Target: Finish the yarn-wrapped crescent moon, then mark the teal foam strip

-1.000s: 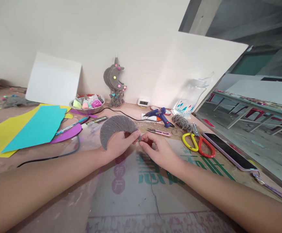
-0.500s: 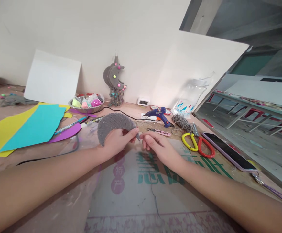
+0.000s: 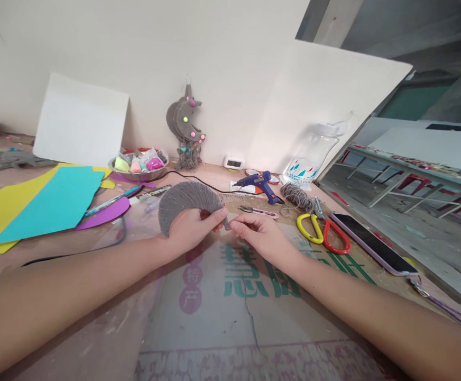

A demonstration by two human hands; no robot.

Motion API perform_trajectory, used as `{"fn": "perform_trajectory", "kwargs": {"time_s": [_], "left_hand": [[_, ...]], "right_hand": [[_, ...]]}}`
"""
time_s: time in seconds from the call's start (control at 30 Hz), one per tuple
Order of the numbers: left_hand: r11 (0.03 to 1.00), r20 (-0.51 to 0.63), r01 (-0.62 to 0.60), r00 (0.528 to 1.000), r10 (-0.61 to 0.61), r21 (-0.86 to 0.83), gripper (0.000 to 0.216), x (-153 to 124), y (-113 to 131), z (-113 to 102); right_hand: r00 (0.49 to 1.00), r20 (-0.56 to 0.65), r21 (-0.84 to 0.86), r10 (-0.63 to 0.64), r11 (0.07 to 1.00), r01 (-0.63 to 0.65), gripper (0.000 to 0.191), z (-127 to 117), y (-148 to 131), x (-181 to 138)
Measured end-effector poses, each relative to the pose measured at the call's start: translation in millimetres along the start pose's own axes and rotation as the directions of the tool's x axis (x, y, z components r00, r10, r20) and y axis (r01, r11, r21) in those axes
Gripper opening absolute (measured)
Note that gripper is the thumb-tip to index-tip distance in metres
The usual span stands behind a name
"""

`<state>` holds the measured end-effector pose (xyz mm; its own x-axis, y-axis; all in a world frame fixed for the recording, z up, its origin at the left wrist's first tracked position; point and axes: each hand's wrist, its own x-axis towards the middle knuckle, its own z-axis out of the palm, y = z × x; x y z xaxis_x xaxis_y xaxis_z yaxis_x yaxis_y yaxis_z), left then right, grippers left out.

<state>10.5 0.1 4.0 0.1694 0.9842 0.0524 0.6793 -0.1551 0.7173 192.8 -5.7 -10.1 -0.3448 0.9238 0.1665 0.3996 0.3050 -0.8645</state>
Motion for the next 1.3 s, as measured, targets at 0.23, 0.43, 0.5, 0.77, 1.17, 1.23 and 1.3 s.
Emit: {"fn": "perform_trajectory", "kwargs": {"time_s": [0.23, 0.43, 0.5, 0.77, 1.17, 1.23, 1.3], "left_hand": [[1.0, -0.004, -0.018, 1.0, 0.018, 0.012, 0.056, -0.4, 0.8, -0.8], [0.999, 0.009, -0.02, 1.0, 0.02, 0.025, 0.055, -1.8, 1.4, -1.1], [1.0, 0.012, -0.018, 1.0, 0.018, 0.015, 0.056, -1.3, 1.2, -1.7], [0.998, -0.01, 0.035, 0.999, -0.036, -0.059, 0.058, 4.8, -0.6, -4.9], [0.997, 0.009, 0.036, 0.999, -0.035, -0.075, 0.057, 4.7, -2.3, -1.3], [0.997, 0.011, 0.042, 0.999, -0.042, -0.068, 0.057, 4.5, -1.9, -1.5], [0.997, 0.015, 0.046, 0.999, -0.046, -0.063, 0.057, 4.1, -1.6, -1.8]], "right_hand": [[0.998, 0.063, 0.06, 0.016, 0.998, -0.019, 0.023, 0.3, 1.7, 1.0], [0.997, 0.071, 0.078, 0.011, 0.997, -0.017, 0.025, 0.4, 0.1, 0.4], [0.996, 0.085, 0.058, -0.001, 0.998, -0.004, 0.028, -0.3, 0.3, 0.1], [0.999, -0.014, 0.166, 0.029, 0.986, -0.026, 0.045, -0.9, -2.0, -1.0], [0.995, -0.091, 0.03, 0.031, 0.999, -0.029, 0.016, 1.2, 1.2, 0.3], [0.995, -0.09, 0.032, 0.038, 0.999, -0.036, 0.015, 2.3, 0.2, -0.1], [0.995, -0.089, 0.047, 0.055, 0.998, -0.05, 0.013, 3.3, -1.2, -0.5]]}}
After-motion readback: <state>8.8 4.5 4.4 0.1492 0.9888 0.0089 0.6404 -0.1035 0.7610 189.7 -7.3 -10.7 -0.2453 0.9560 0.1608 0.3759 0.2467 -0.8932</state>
